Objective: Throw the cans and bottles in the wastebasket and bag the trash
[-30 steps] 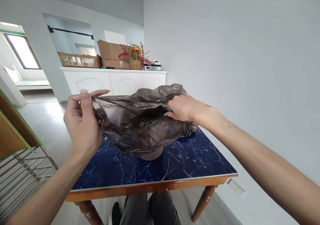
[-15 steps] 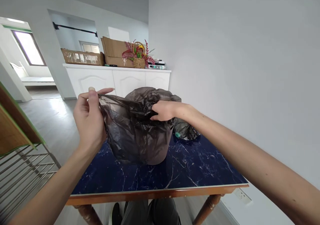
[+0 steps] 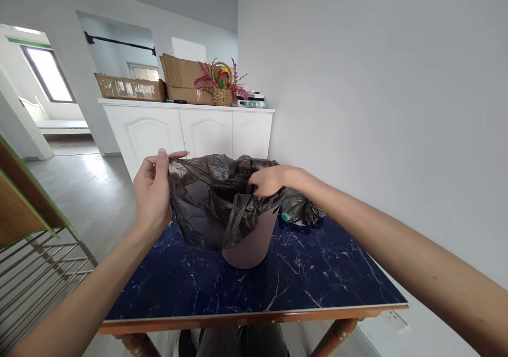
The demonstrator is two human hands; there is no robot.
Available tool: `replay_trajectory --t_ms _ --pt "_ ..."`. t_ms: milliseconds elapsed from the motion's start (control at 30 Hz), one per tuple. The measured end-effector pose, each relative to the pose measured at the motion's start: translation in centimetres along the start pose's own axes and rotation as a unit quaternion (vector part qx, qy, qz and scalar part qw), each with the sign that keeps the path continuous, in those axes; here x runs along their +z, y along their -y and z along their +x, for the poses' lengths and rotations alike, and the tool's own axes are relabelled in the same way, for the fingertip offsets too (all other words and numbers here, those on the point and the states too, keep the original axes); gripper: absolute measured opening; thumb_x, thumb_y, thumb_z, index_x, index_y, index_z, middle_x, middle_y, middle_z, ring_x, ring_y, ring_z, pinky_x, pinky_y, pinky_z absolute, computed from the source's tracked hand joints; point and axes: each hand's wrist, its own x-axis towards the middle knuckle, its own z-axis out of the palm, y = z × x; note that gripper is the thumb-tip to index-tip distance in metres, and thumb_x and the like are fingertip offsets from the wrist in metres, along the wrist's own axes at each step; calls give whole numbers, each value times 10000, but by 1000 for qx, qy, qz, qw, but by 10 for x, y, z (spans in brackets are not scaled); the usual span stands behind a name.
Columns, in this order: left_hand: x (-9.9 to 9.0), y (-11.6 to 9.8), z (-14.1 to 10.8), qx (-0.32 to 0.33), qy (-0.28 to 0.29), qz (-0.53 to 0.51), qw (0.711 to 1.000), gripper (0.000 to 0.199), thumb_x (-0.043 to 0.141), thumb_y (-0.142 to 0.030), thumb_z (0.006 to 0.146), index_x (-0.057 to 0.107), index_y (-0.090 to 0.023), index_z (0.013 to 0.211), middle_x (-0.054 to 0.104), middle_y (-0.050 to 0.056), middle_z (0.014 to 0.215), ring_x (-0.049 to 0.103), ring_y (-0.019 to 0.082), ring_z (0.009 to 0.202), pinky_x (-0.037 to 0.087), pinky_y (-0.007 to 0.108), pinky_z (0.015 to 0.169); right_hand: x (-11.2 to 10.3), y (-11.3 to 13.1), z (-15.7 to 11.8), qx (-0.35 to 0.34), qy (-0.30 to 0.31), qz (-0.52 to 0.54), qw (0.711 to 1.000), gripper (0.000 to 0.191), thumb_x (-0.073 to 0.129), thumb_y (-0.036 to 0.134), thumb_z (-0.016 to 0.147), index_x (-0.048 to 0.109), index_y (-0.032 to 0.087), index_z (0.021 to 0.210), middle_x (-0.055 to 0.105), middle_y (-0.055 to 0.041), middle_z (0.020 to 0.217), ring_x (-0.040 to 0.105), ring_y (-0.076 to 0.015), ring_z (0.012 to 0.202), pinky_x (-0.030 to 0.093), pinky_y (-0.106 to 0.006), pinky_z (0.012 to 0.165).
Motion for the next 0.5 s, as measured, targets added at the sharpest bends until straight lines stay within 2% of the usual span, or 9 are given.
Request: replay_trajectory --t_ms 67,167,267,333,400,500 --pt "0 4 4 -11 -8 -8 1000 424 653 -642 994 619 -238 870 814 105 1171 748 211 1021 597 338 847 -9 -3 -17 33 -15 -17 999 347 679 400 951 802 214 1217 810 -107 1044 762 -287 911 574 -392 750" --pt "3 6 8 -28 -17 -8 999 445 668 -661 974 618 -235 854 811 106 1156 752 229 1053 608 357 889 -14 -8 -45 105 -101 -65 987 513 635 607 981 734 214 1296 787 -141 1171 742 -362 1026 553 -457 792" --pt "7 4 10 -47 -24 -1 999 466 669 -679 964 615 -230 853 809 105 1124 752 240 1050 607 378 929 -8 -17 -74 91 -147 -40 984 609 611 672 974 660 247 1408 734 -132 1339 733 -355 1089 560 -459 839" --pt "9 6 11 -54 -24 8 998 474 664 -686 962 613 -225 864 807 103 1113 748 242 1055 603 383 946 0 -25 -91 52 -148 12 988 715 628 706 944 583 279 1515 676 -114 1454 715 -355 1170 576 -469 911" --pt "11 10 13 -58 -19 14 998 478 662 -686 961 608 -218 875 805 105 1122 746 240 1058 602 378 938 11 -35 -106 29 -135 61 988 903 680 779 868 481 309 1614 600 -103 1565 659 -386 1300 573 -499 1010" --pt "16 20 15 -61 -10 9 998 487 676 -686 951 593 -212 875 802 118 1161 744 235 1029 597 368 900 36 -49 -119 42 -110 94 989 1249 783 850 714 277 324 1727 469 -114 1692 528 -463 1459 537 -588 1111"
